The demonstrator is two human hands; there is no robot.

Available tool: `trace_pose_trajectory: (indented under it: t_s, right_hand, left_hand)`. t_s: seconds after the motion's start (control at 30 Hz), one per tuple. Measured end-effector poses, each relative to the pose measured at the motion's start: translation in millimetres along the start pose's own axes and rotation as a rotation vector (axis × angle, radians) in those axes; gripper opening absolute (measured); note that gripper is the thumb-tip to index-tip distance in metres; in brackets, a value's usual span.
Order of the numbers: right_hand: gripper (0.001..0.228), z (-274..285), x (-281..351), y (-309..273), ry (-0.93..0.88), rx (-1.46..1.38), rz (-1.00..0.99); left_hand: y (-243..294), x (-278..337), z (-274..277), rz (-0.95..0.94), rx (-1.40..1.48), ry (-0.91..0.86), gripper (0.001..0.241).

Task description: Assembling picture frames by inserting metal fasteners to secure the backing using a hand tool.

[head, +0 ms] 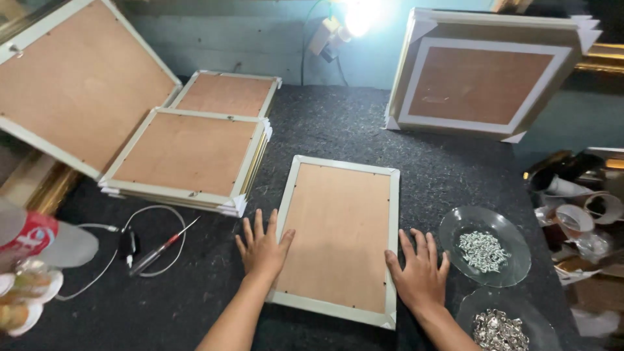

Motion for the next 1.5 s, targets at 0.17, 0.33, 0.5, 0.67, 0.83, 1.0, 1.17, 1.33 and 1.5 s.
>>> trace_pose_trajectory:
  t_s: [0.17, 0.33, 0.5, 0.67, 0.83, 1.0, 1.17, 1.33, 1.5]
  right_hand:
    - [0.053, 7, 6, -5, 0.018, -0.054, 0.018]
    - [0.053, 12, 9, -7, 0.039, -0.064, 0.032]
    - [0.053, 15, 11, -10, 0.036, -0.108, 0.020]
    - [0.052, 16, 12, -11, 0.066, -0.091, 0.027]
    - [0.053, 10, 9, -3, 0.032, -0.132, -0.004]
    - [0.046, -11, -3, 20, -0.083, -0.260, -0.065]
    - [0.041, 29, 46, -25, 0.048, -0.367, -0.240]
    - [0.030, 30, 99, -100, 0.252, -0.508, -0.150]
    - [0.030, -56, 128, -167, -0.241, -1.025, -0.478]
  left_hand:
    - [-11, 47, -5, 0.082, -0.053, 0.188, 0.065]
    - [-18, 91, 5, 0.084, -0.089, 0.280, 0.060]
    - [-14, 93, 12, 0.083, -0.099, 0.362, 0.058]
    - [-17, 91, 8, 0.053, -0.121, 0.373, 0.059]
    - [-45, 76, 28, -0.025, 0.028, 0.132, 0.052]
    - [-154, 44, 91, 0.028, -0.064, 0.575, 0.026]
    - [-233, 11, 90, 0.057, -0.246, 0.437, 0.038]
    - [-239, 19, 90, -0.037, -0.181, 0.421, 0.020]
    - [-204, 47, 60, -0.065, 0.695, 0.133, 0.026]
Point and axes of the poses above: each hand's wrist, its own x-axis away from the middle knuckle, its own z-axis out of the back of the hand, y = z × x, the point moved 10 cm from there along -x, towards the middle knuckle, and after that the axes turned 8 degrees about -x, right-handed, at the moved point
